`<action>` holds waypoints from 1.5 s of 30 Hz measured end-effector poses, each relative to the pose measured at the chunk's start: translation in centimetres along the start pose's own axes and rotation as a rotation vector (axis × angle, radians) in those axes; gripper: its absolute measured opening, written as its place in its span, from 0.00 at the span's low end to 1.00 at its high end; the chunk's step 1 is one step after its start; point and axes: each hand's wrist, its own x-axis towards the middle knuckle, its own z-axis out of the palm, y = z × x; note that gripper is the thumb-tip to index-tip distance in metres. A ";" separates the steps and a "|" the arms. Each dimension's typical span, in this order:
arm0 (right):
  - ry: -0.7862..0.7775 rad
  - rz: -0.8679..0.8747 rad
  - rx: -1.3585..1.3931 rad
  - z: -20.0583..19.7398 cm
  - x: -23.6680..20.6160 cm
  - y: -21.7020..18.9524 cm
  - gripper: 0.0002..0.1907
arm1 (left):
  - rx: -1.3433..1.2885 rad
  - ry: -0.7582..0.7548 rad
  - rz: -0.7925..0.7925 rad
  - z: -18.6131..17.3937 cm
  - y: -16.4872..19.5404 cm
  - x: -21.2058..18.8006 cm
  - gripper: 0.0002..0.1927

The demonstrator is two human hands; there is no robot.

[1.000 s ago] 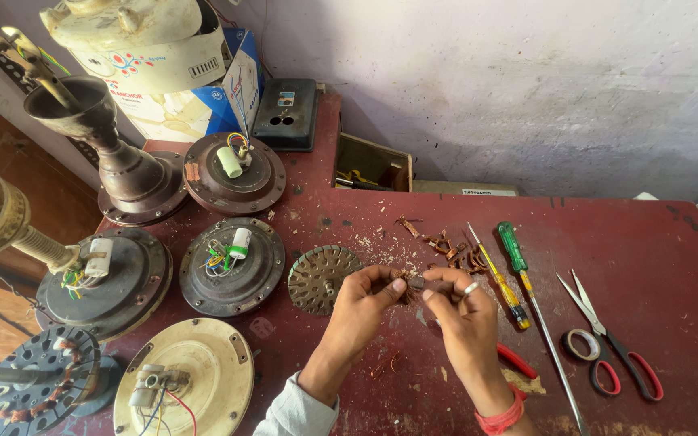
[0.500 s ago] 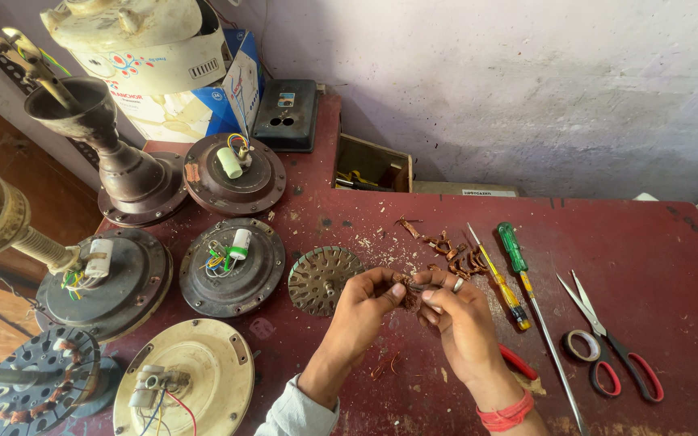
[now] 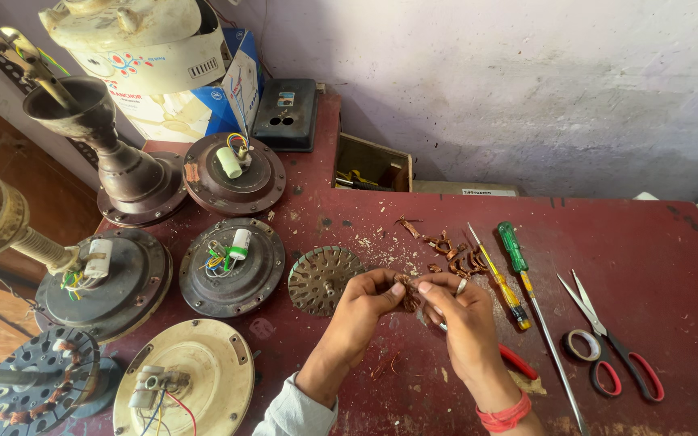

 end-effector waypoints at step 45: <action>0.080 -0.129 -0.556 0.3 -0.4 0.6 0.05 | 0.004 0.237 0.018 1.1 -1.0 0.0 0.08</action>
